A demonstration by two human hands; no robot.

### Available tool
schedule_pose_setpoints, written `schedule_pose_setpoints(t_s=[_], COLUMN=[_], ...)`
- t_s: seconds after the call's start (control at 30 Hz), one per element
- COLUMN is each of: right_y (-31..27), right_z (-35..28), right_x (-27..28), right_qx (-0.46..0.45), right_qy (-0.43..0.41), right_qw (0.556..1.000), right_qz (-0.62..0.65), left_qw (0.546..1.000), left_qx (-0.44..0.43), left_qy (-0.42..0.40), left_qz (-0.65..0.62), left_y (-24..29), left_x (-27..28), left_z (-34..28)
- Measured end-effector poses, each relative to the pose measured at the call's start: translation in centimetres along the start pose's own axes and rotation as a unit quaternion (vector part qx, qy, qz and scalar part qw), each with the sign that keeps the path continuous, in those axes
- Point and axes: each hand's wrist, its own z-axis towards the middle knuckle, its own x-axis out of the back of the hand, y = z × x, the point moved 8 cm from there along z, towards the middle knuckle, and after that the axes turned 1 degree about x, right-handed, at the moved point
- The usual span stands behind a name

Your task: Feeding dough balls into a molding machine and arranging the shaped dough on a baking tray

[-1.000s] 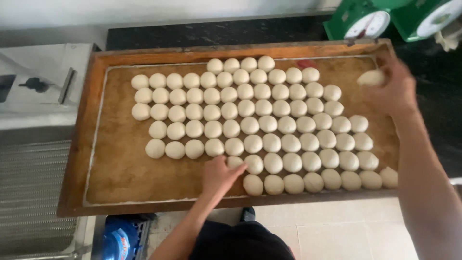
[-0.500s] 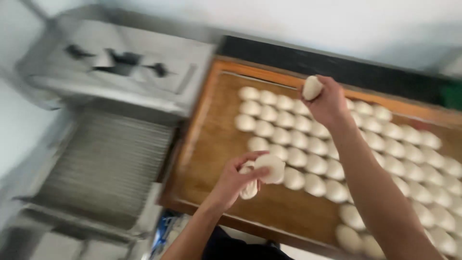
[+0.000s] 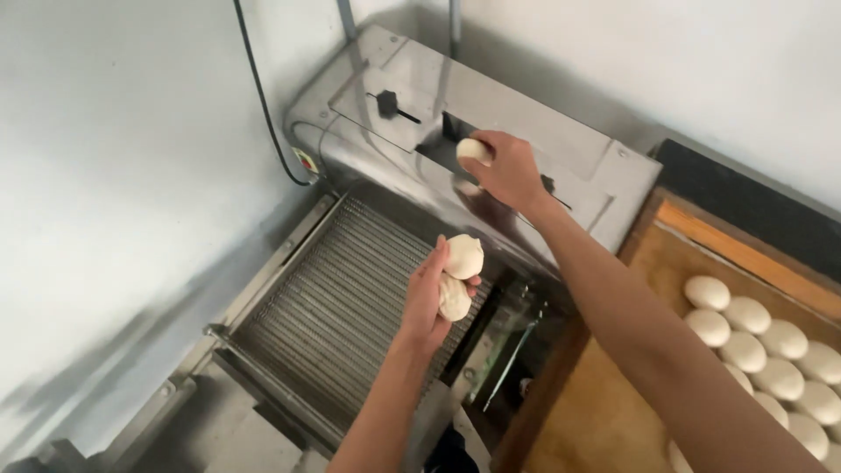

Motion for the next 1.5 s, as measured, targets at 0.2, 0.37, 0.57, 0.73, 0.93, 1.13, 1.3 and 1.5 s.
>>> schedule_pose_setpoints(t_s=[0.2,0.37,0.57,0.73,0.93,1.13,1.3,1.5], right_y=[4.8,-4.4,-4.2,1.6,-4.1,-4.8,-1.3,3.0], right_z=[2.7,-4.8,-1.4,3.8,-3.0,-6.1,0.4,2.4], right_x=[-5.6,0.4,0.7,-6.0,0.9,3.2,-0.8,-2.9], right_qx=[-0.042,-0.178,-0.098,0.028,-0.09,0.026,-0.014,-0.051], right_qy=[-0.049,-0.092,-0.055,-0.088,-0.044,-0.003,0.008,0.0], right_qw=[0.991,0.979,0.989,0.99,0.994,0.999,1.0,0.98], right_qz=[-0.118,0.046,0.095,-0.109,0.038,0.038,-0.023,-0.195], left_qw=[0.996,0.994,0.993,0.974,0.965,0.964,0.981,0.993], left_qx=[0.025,0.008,0.011,0.075,0.076,0.184,0.149,0.117], left_qy=[0.087,0.096,0.085,0.108,0.079,-0.005,0.01,0.003], left_qz=[-0.02,-0.057,-0.076,-0.186,-0.238,-0.19,-0.123,-0.028], left_y=[2.2,0.2,0.5,-2.1,-0.5,-4.3,0.5,-5.7], left_x=[1.1,0.4,-2.0,1.6,-0.1,-2.7,-4.9,-3.3], left_z=[4.7,10.5,11.0,11.8,11.9,16.0,8.8,4.4])
